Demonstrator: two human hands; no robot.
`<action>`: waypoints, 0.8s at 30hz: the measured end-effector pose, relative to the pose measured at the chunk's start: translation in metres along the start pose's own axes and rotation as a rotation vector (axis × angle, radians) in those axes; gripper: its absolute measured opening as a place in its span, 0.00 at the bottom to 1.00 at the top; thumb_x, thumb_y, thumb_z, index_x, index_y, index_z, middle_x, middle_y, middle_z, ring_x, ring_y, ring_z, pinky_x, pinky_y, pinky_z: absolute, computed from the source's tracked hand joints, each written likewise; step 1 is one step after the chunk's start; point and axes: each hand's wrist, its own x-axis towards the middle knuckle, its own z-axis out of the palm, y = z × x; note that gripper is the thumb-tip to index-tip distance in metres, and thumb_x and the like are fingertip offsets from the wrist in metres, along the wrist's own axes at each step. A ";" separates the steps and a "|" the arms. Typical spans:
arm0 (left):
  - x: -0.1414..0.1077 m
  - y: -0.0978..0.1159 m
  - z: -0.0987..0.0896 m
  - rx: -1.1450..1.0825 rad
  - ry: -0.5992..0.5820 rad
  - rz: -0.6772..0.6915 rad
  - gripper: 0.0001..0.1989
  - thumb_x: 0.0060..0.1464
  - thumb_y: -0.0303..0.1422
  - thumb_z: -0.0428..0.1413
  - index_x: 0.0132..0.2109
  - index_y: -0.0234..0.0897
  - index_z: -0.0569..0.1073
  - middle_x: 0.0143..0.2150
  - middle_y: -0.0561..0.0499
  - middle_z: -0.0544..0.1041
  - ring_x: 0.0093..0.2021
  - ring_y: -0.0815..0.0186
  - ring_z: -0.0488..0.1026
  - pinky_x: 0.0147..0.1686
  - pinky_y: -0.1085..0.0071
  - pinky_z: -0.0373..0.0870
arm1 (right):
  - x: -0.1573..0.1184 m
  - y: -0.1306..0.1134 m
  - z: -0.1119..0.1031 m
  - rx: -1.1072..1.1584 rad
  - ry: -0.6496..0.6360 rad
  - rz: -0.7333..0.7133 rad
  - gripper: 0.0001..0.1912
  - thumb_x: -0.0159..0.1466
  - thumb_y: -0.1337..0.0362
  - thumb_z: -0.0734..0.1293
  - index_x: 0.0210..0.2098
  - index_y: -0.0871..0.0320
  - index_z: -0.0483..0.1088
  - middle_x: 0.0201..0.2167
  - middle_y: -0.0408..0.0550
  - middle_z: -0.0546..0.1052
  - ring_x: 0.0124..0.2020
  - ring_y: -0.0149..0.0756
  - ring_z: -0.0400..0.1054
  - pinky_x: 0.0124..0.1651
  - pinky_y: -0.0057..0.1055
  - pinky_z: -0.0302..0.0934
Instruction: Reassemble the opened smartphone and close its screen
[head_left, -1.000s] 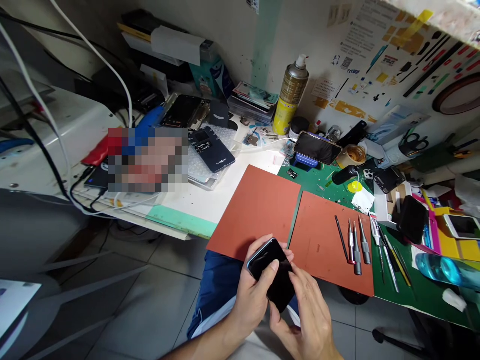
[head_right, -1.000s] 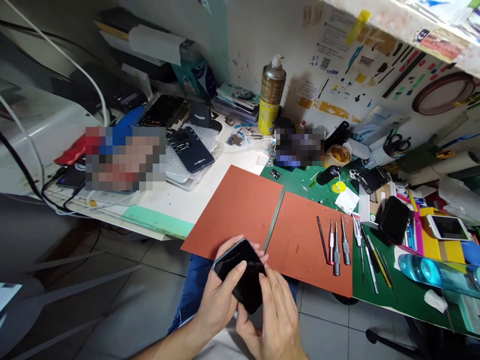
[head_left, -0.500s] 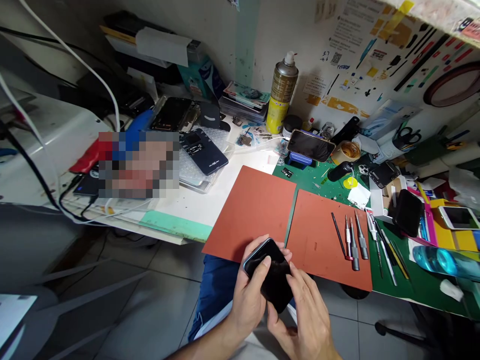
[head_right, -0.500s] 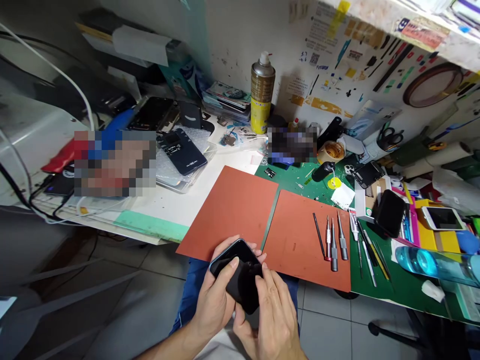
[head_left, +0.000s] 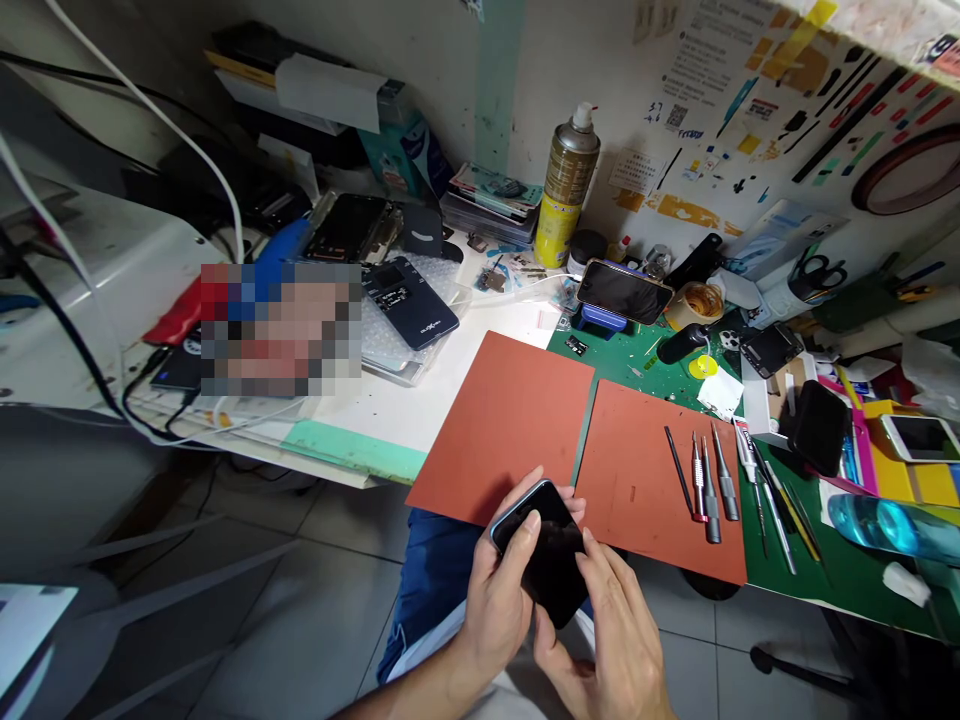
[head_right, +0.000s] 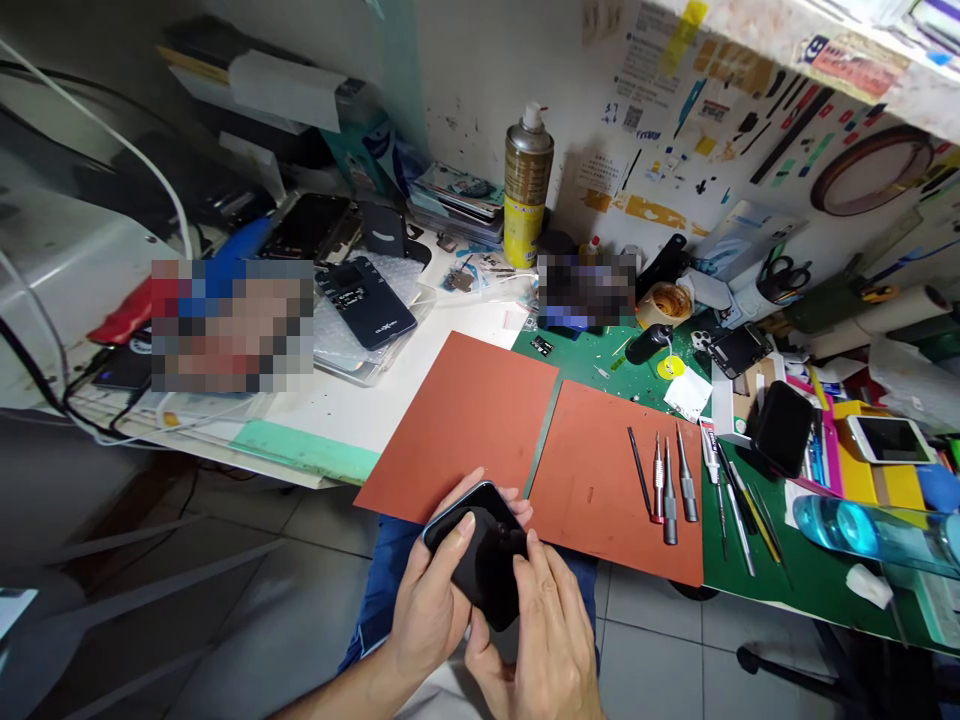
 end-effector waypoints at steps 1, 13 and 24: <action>0.000 -0.001 0.000 -0.002 0.001 -0.003 0.23 0.65 0.41 0.67 0.64 0.44 0.79 0.56 0.42 0.86 0.56 0.49 0.85 0.62 0.48 0.78 | 0.000 -0.001 0.000 -0.005 -0.001 -0.006 0.28 0.70 0.65 0.72 0.66 0.71 0.69 0.57 0.71 0.80 0.61 0.59 0.77 0.50 0.50 0.84; 0.001 -0.002 0.000 -0.007 -0.023 0.014 0.22 0.65 0.41 0.66 0.62 0.40 0.80 0.56 0.38 0.86 0.60 0.43 0.82 0.65 0.41 0.75 | -0.005 0.003 -0.006 -0.023 -0.072 -0.029 0.33 0.66 0.67 0.74 0.68 0.72 0.68 0.58 0.70 0.80 0.59 0.58 0.77 0.48 0.48 0.84; -0.001 -0.001 0.002 0.050 -0.067 0.044 0.21 0.66 0.42 0.65 0.62 0.41 0.81 0.58 0.38 0.86 0.61 0.43 0.82 0.66 0.40 0.73 | -0.003 -0.006 -0.003 -0.036 -0.014 0.052 0.28 0.71 0.66 0.70 0.68 0.66 0.69 0.56 0.66 0.82 0.54 0.57 0.79 0.44 0.49 0.83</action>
